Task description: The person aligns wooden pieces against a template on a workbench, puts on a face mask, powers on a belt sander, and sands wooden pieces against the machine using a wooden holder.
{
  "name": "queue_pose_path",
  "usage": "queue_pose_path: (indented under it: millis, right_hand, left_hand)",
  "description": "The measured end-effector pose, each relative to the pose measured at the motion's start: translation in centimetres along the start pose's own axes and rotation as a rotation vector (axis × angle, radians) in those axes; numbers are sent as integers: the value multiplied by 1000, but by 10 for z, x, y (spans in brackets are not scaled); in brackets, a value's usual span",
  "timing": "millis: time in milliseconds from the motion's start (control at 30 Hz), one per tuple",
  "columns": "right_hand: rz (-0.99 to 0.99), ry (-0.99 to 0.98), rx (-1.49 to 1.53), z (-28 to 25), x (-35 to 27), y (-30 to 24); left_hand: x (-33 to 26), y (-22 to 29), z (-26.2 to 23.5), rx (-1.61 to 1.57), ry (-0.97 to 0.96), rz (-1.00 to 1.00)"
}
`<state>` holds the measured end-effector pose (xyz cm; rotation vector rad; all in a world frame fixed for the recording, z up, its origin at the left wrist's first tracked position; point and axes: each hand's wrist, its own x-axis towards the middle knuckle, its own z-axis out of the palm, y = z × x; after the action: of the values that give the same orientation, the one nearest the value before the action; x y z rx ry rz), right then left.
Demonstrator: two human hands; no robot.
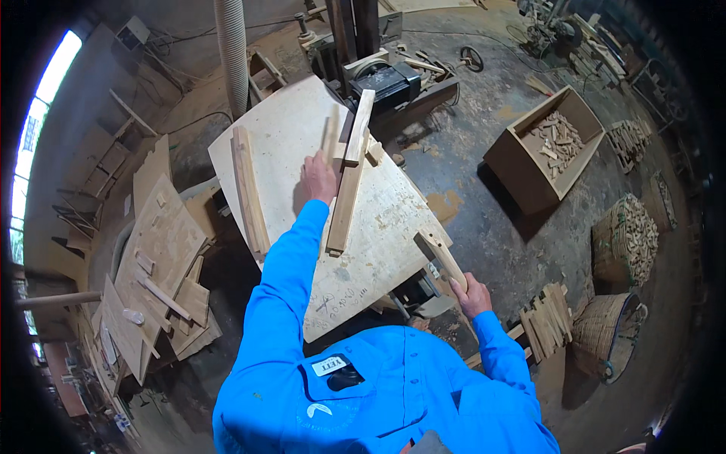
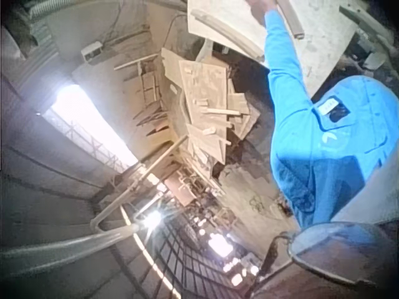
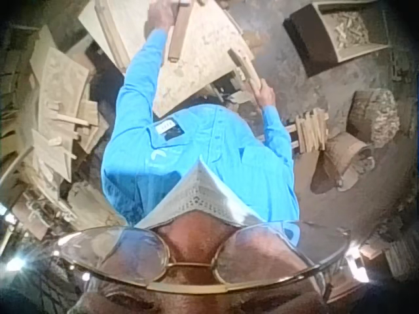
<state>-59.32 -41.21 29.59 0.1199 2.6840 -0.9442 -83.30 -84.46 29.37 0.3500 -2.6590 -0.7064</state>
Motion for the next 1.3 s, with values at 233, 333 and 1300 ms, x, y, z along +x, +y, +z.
queue_pose_path:
  millis: [233,333,1300]
  right_hand:
    - [26,1,14,-2,-22,23]
    - [36,-28,-5,-6,-26,20]
    - [13,-2,-19,-11,-34,19]
  left_hand:
    - [-40,15,-11,45,-125,246]
    - [-75,-12,-20,-49,22,114]
    - [-58,-18,4,-73,-177,116]
